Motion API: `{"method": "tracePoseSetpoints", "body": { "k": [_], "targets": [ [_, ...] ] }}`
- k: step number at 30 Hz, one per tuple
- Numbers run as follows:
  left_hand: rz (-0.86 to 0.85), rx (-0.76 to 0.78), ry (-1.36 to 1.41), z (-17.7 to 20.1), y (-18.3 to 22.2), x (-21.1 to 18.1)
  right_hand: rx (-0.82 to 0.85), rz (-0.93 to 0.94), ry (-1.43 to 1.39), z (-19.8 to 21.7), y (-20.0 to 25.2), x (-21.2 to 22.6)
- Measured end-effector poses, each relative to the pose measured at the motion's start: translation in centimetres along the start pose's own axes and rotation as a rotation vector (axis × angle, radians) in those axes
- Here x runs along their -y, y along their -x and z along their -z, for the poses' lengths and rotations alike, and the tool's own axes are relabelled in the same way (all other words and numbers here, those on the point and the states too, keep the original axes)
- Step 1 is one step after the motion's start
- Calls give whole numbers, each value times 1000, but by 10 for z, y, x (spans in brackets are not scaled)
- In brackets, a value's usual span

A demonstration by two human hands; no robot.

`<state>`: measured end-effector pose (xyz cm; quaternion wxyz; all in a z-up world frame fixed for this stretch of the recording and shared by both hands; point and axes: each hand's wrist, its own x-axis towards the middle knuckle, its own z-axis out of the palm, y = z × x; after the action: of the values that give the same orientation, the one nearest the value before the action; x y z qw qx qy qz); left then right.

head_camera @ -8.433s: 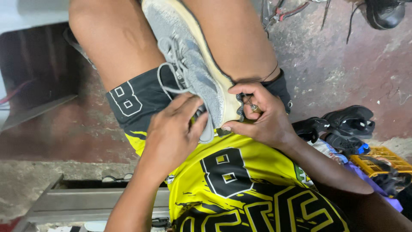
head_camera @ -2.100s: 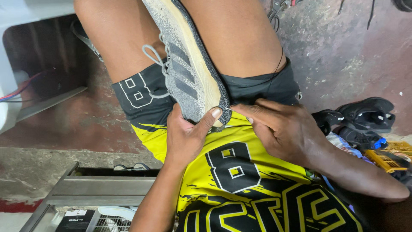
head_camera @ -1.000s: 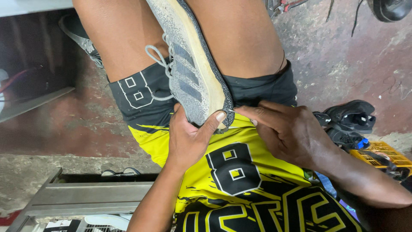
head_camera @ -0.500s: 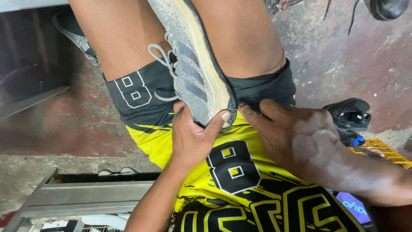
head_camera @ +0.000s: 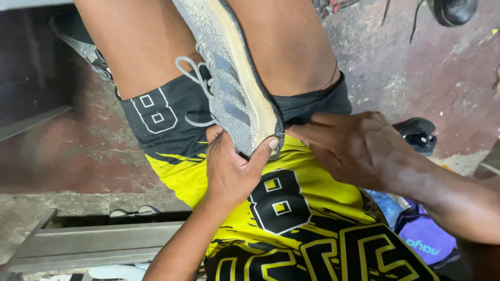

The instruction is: The person stitches the sole of a sneaker using a needle and thread, applies adhesive from a bottle to the heel area, and presses the sections together by hand.

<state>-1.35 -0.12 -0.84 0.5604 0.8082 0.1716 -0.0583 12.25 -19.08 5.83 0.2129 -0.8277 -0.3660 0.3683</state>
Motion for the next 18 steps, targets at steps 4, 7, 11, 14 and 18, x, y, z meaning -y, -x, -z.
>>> {"method": "tracePoseSetpoints", "body": {
  "k": [4, 7, 11, 14, 18],
  "targets": [
    [-31, -37, -40, -3, 0, -4, -18, 0, 56, -2, 2, 2],
    [-89, -35, -40, -2, -5, -4, -19, -20, 131, -6, -1, 7],
    [-132, -13, -78, 2, -6, -5, 32, 1, 161, -5, -9, 12],
    [-153, -4, -57, 4, -7, -4, 65, 8, 173, -6, -15, 12],
    [-119, 11, -55, 4, -8, -3, 48, 31, 150, -7, -19, 12]
  ]
}}
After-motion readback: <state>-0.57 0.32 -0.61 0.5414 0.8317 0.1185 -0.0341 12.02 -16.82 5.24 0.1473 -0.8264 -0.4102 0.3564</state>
